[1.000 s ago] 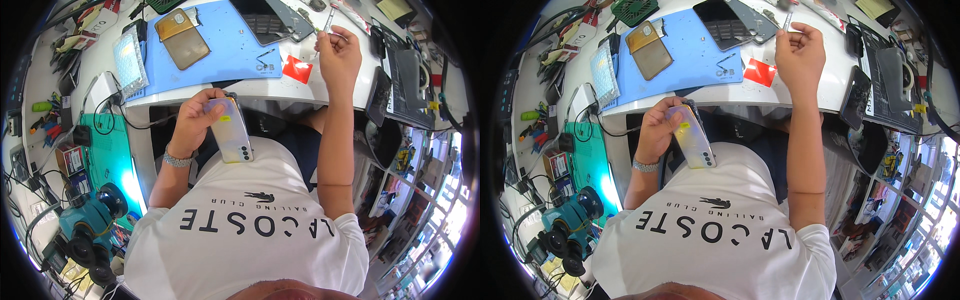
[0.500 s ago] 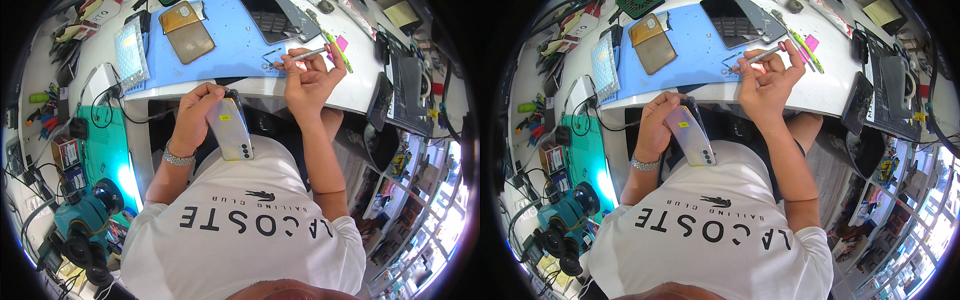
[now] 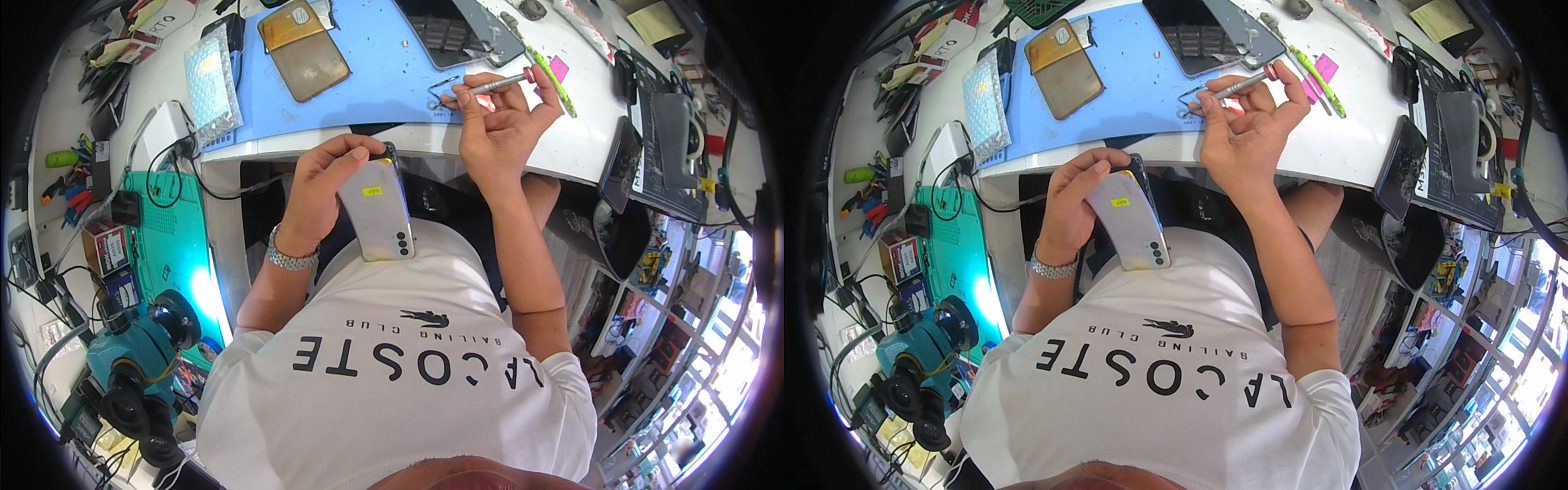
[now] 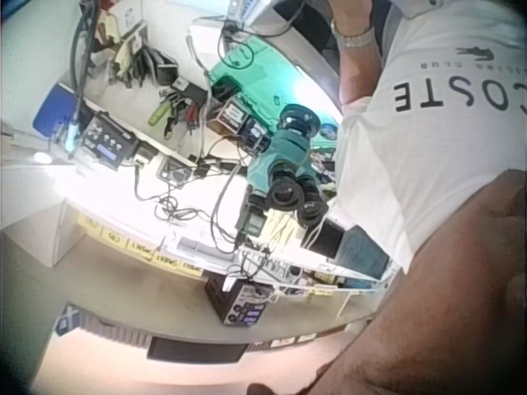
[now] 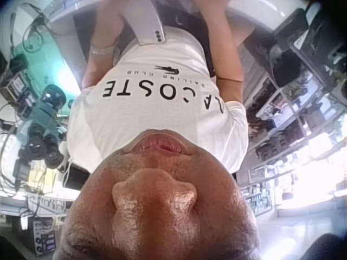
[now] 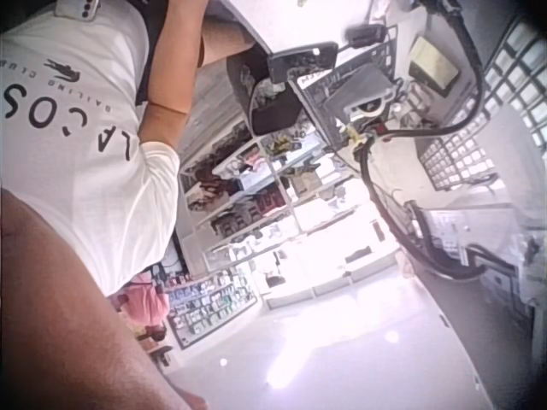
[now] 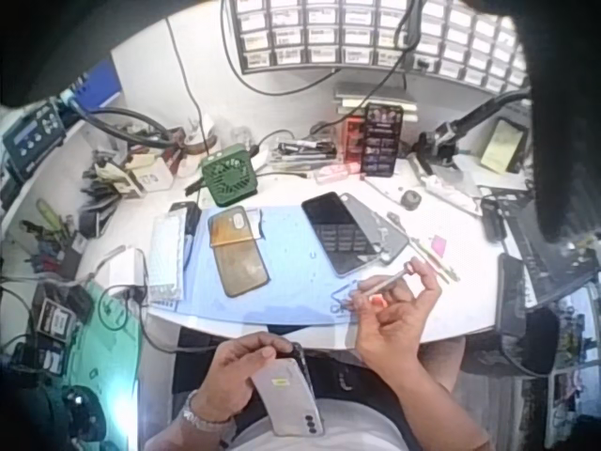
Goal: The person uses a screwdriver to remove screws from the back of a smartphone, then uses a prying tool to separate the back cover. They inspect the device and reassemble it by screwing the back cover back on.
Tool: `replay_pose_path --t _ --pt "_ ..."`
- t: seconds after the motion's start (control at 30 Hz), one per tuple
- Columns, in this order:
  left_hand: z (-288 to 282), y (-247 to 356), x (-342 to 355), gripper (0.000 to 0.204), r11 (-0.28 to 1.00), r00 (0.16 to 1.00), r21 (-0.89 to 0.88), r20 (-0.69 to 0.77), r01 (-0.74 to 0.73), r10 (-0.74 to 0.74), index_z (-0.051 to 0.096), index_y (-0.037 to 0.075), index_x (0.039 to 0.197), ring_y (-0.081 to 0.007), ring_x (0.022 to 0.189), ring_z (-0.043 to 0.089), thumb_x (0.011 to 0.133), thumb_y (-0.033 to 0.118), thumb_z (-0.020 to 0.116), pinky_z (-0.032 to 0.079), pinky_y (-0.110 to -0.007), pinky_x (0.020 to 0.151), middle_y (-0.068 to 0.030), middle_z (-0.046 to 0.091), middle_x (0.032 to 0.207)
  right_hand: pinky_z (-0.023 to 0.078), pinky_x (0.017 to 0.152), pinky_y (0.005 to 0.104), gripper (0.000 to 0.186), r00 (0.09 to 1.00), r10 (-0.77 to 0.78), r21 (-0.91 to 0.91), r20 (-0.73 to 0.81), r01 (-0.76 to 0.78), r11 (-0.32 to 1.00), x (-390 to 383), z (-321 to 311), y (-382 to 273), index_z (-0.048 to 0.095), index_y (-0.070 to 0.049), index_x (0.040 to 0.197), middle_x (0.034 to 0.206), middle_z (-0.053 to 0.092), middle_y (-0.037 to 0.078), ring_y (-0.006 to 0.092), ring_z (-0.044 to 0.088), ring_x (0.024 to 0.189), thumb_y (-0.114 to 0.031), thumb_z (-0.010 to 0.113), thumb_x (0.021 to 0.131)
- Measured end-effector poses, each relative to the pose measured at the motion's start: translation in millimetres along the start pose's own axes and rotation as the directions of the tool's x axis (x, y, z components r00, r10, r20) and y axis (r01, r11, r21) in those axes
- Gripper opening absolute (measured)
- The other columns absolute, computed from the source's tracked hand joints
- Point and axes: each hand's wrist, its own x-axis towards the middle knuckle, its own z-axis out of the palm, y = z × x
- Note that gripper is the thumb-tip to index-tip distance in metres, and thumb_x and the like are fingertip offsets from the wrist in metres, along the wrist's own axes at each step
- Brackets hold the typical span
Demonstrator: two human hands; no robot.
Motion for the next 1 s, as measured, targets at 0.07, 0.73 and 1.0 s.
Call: replay_pose_path --t 0.07,0.73,1.0 --pt "0.9 2.0 -0.5 0.029 1.0 1.0 -0.017 0.006 0.014 -0.014 0.068 -0.005 0.118 -0.0141 0.097 0.069 0.101 0.016 0.058 0.053 -0.029 0.091 -0.0103 0.072 0.114 0.063 0.081 0.0317 0.075 1.0 0.002 0.008 0.004 -0.002 1.0 -0.4 0.7 -1.1 0.013 -0.007 0.143 0.112 0.062 0.022 0.0212 0.068 0.097 0.018 0.061 0.09" --pt "-0.9 -0.3 2.7 0.03 0.999 1.0 -0.034 0.007 -0.016 0.016 0.069 -0.007 0.118 -0.0163 0.098 0.07 0.101 0.015 0.056 0.054 -0.03 0.092 -0.0131 0.073 0.115 0.064 0.08 0.0316 0.074 0.999 -0.025 -0.059 0.02 0.027 0.998 -1.7 0.0 1.3 0.012 -0.007 0.143 0.112 0.062 0.022 0.0214 0.07 0.091 0.017 0.06 0.091" --pt "0.1 0.9 3.3 0.03 1.0 1.0 -0.026 0.004 -0.016 0.016 0.069 -0.007 0.118 -0.0166 0.099 0.07 0.102 0.015 0.056 0.054 -0.03 0.092 -0.0139 0.073 0.116 0.065 0.081 0.0324 0.074 1.0 -0.027 -0.04 0.014 0.028 0.999 -1.2 2.2 3.0 0.013 -0.007 0.143 0.111 0.062 0.022 0.021 0.069 0.094 0.017 0.06 0.091"
